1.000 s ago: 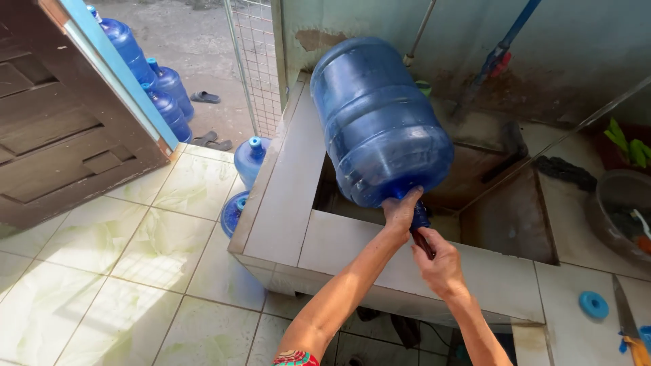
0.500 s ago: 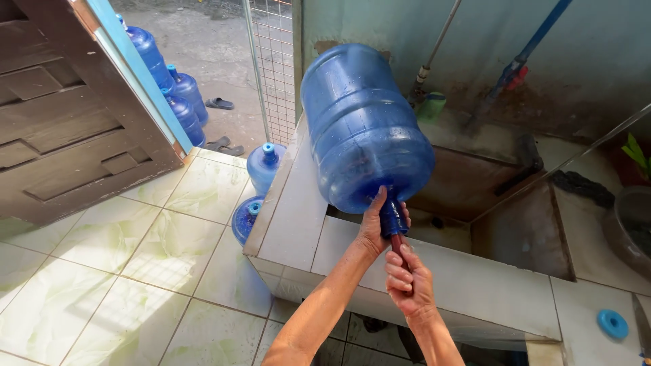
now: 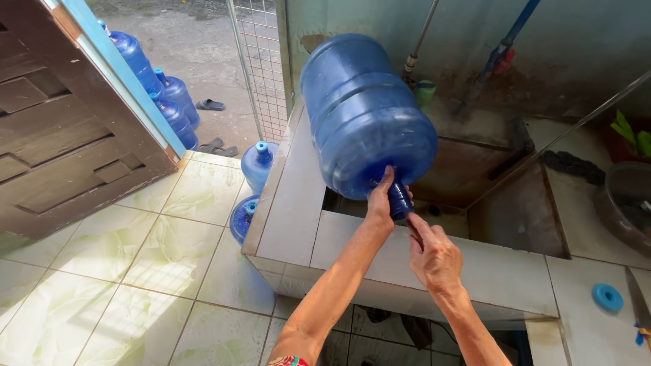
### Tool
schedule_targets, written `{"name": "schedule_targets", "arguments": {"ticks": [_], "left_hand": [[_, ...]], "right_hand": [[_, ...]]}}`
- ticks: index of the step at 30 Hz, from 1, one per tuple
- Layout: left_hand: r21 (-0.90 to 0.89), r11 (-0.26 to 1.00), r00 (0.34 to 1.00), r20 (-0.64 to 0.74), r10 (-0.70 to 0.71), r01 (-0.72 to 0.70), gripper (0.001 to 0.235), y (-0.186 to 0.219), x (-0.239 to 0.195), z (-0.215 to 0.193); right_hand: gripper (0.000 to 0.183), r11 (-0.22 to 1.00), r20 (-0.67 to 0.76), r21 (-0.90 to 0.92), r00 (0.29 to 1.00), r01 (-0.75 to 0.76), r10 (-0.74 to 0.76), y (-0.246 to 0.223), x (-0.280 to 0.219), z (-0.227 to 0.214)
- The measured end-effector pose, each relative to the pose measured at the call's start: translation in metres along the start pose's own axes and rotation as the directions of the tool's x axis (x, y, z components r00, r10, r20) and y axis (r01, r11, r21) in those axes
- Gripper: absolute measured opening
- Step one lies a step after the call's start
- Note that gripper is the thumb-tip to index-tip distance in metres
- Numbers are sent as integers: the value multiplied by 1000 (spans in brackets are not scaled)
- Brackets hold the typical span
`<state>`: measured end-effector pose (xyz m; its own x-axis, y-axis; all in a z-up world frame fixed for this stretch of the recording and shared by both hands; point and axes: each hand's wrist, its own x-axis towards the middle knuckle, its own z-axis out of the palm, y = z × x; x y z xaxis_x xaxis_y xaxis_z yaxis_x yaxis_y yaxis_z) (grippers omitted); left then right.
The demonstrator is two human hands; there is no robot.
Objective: Cleaning and washing large blue plastic water jugs and their caps.
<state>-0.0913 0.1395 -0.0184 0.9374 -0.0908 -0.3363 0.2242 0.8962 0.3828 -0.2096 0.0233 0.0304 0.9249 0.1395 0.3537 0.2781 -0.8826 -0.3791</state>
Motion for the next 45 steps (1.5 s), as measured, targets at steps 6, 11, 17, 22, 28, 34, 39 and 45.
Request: {"name": "schedule_targets", "arguments": {"ticks": [6, 11, 17, 22, 28, 34, 39, 45], "left_hand": [[245, 944, 926, -252, 282, -221, 54, -41, 38, 16], [373, 924, 948, -253, 191, -87, 62, -50, 33, 17], [368, 925, 973, -165, 164, -94, 63, -27, 18, 26], [247, 967, 985, -145, 98, -60, 50, -29, 11, 30], [238, 966, 979, -151, 140, -101, 48, -34, 16, 6], [221, 970, 991, -56, 119, -104, 53, -7, 6, 8], [110, 994, 998, -56, 35, -29, 59, 11, -14, 19], [-140, 982, 976, 196, -97, 125, 65, 14, -32, -1]], "right_hand": [[55, 981, 81, -132, 985, -142, 154, 30, -1, 9], [56, 929, 216, 368, 975, -39, -45, 71, 1, -14], [65, 943, 511, 172, 844, -285, 162, 68, -29, -128], [67, 971, 450, 100, 880, -218, 152, 64, -25, -111], [35, 981, 409, 88, 904, -175, 125, 22, 21, -25], [76, 987, 571, 113, 821, -118, 32, 72, -39, -115], [76, 993, 758, 33, 650, -113, 49, 199, -80, -125], [71, 984, 530, 61, 841, -165, 108, -18, 11, -68]]}}
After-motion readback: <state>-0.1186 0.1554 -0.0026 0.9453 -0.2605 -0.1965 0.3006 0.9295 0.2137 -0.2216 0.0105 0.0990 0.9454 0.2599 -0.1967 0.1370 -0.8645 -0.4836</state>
